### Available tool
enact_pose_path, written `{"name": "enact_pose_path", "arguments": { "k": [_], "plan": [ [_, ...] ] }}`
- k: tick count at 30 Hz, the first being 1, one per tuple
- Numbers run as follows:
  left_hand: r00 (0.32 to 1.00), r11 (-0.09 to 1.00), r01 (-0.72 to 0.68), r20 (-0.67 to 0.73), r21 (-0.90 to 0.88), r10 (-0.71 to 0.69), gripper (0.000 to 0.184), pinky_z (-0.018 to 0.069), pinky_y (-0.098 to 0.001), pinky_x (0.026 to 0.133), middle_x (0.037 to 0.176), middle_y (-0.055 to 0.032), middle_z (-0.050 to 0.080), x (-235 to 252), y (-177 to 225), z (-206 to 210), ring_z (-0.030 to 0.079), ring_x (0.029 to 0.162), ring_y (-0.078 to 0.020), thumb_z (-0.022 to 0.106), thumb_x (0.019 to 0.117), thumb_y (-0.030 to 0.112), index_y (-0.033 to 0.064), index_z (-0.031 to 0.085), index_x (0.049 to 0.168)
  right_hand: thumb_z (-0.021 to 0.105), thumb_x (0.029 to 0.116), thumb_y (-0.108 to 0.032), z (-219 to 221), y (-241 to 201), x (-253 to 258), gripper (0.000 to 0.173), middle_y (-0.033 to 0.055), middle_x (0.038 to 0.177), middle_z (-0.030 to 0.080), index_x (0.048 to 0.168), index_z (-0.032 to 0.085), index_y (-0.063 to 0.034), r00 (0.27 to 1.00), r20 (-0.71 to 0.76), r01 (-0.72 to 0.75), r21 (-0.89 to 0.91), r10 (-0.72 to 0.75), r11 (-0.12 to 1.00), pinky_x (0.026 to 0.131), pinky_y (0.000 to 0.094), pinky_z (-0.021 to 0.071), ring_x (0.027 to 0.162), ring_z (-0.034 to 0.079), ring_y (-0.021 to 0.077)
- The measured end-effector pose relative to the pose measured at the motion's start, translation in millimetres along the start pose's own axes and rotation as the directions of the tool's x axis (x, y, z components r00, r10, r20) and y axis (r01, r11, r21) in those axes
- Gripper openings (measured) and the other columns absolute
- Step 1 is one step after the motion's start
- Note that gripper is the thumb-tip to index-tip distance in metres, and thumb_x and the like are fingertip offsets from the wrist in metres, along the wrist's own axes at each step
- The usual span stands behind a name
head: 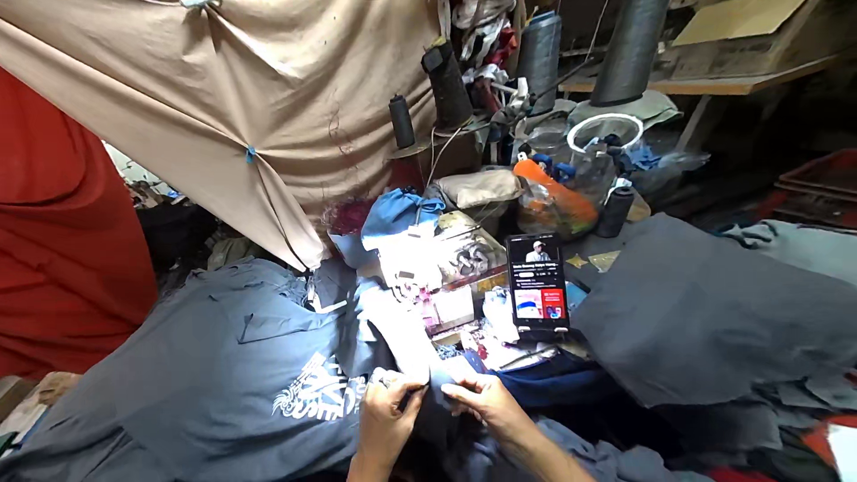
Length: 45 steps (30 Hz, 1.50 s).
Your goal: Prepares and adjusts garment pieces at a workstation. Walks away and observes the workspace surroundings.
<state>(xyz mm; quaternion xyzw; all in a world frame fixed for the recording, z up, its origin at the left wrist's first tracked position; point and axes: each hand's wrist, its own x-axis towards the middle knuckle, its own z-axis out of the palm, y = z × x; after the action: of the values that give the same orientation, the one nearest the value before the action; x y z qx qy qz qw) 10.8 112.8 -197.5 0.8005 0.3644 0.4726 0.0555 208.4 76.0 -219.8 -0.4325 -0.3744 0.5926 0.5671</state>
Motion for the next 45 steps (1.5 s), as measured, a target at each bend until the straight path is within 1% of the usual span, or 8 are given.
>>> {"name": "enact_pose_path", "arguments": {
  "k": [6, 21, 27, 32, 35, 37, 40, 45],
  "plan": [
    [0.994, 0.99, -0.111, 0.02, 0.088, 0.109, 0.013, 0.0558, -0.0271, 0.081, 0.09, 0.0015, 0.075, -16.0, -1.3, 13.7, 0.068, 0.088, -0.0105, 0.071, 0.0922, 0.023, 0.0199, 0.082, 0.096, 0.072, 0.0921, -0.004, 3.9, 4.3, -5.0, 0.009, 0.0034, 0.073, 0.072, 0.086, 0.065, -0.0034, 0.999, -0.028, -0.038, 0.05, 0.039, 0.998, 0.063, 0.0288, 0.0616, 0.062, 0.07, 0.0133],
    [0.985, 0.984, -0.17, -0.03, 0.05, 0.171, 0.009, 0.0531, -0.0225, 0.082, 0.089, 0.0022, 0.074, -24.2, 3.9, 18.4, 0.065, 0.089, -0.0087, 0.075, 0.0896, 0.019, 0.0175, 0.083, 0.093, 0.066, 0.0905, 0.002, 8.2, 0.7, -9.5, 0.011, -0.0002, 0.076, 0.073, 0.085, 0.072, -0.0042, 0.998, 0.028, 0.053, -0.037, -0.052, 0.998, 0.076, 0.0249, 0.0603, 0.073, 0.071, 0.0075],
    [0.969, 0.973, -0.228, -0.087, 0.027, 0.23, 0.009, 0.0535, -0.0236, 0.085, 0.088, 0.0002, 0.073, -29.9, 1.4, 23.5, 0.065, 0.089, -0.0101, 0.073, 0.0913, 0.017, 0.0144, 0.081, 0.095, 0.075, 0.0905, -0.014, 8.7, 2.0, -4.7, 0.012, -0.0015, 0.075, 0.071, 0.081, 0.073, -0.0071, 0.996, 0.004, 0.086, -0.071, -0.086, 0.994, 0.073, 0.0231, 0.056, 0.071, 0.066, 0.0054],
    [0.963, 0.927, -0.224, -0.074, 0.301, 0.257, 0.044, 0.0399, -0.0352, 0.105, 0.118, 0.001, 0.067, -14.1, -8.1, 31.4, 0.057, 0.117, -0.0171, 0.071, 0.086, 0.06, 0.0235, 0.065, 0.11, 0.076, 0.0876, -0.011, 10.6, -11.4, -5.5, 0.012, -0.0025, 0.069, 0.068, 0.078, 0.07, -0.0071, 0.993, -0.043, 0.104, -0.14, -0.11, 0.985, 0.064, 0.0224, 0.0551, 0.064, 0.064, 0.0046],
    [0.96, 0.843, -0.215, -0.052, 0.493, 0.275, 0.037, 0.0495, -0.0446, 0.086, 0.099, -0.0046, 0.075, 13.0, -15.6, 34.4, 0.067, 0.098, -0.0268, 0.074, 0.0667, 0.022, 0.0202, 0.078, 0.103, 0.073, 0.0863, -0.014, 7.7, -6.3, -4.1, 0.012, -0.0036, 0.072, 0.067, 0.077, 0.067, -0.009, 0.984, -0.05, 0.149, -0.308, -0.172, 0.94, 0.066, 0.024, 0.0576, 0.066, 0.066, 0.0054],
    [0.969, 0.789, -0.198, -0.004, 0.582, 0.247, 0.032, 0.0487, -0.0442, 0.085, 0.087, -0.003, 0.075, 28.5, -14.3, 34.6, 0.069, 0.091, -0.0251, 0.071, 0.0731, 0.008, 0.0219, 0.082, 0.1, 0.071, 0.0869, -0.014, 5.8, 2.7, -1.5, 0.015, -0.0045, 0.069, 0.066, 0.074, 0.064, -0.0102, 0.983, -0.036, 0.158, -0.353, -0.182, 0.922, 0.065, 0.0239, 0.057, 0.064, 0.066, 0.0049],
    [0.989, 0.738, -0.143, 0.065, 0.66, 0.134, 0.036, 0.0541, -0.0535, 0.085, 0.093, -0.0096, 0.077, 42.0, -7.2, 34.4, 0.072, 0.093, -0.033, 0.072, 0.0769, 0.004, 0.0212, 0.082, 0.107, 0.07, 0.0876, -0.011, 6.3, 7.1, -1.3, 0.015, -0.0048, 0.067, 0.066, 0.074, 0.063, -0.0094, 0.986, -0.033, 0.144, -0.33, -0.164, 0.933, 0.064, 0.0227, 0.057, 0.062, 0.065, 0.004],
    [0.985, 0.753, -0.095, 0.172, 0.651, -0.024, 0.056, 0.0438, -0.0673, 0.098, 0.105, -0.0134, 0.076, 44.9, -2.4, 31.4, 0.07, 0.104, -0.0392, 0.072, 0.0753, 0.001, 0.0242, 0.075, 0.126, 0.07, 0.0892, -0.01, 6.5, 6.9, -2.1, 0.014, -0.0044, 0.069, 0.066, 0.077, 0.064, -0.0079, 0.985, -0.048, 0.139, -0.338, -0.164, 0.931, 0.066, 0.0228, 0.0574, 0.064, 0.066, 0.004]
  ]
}}
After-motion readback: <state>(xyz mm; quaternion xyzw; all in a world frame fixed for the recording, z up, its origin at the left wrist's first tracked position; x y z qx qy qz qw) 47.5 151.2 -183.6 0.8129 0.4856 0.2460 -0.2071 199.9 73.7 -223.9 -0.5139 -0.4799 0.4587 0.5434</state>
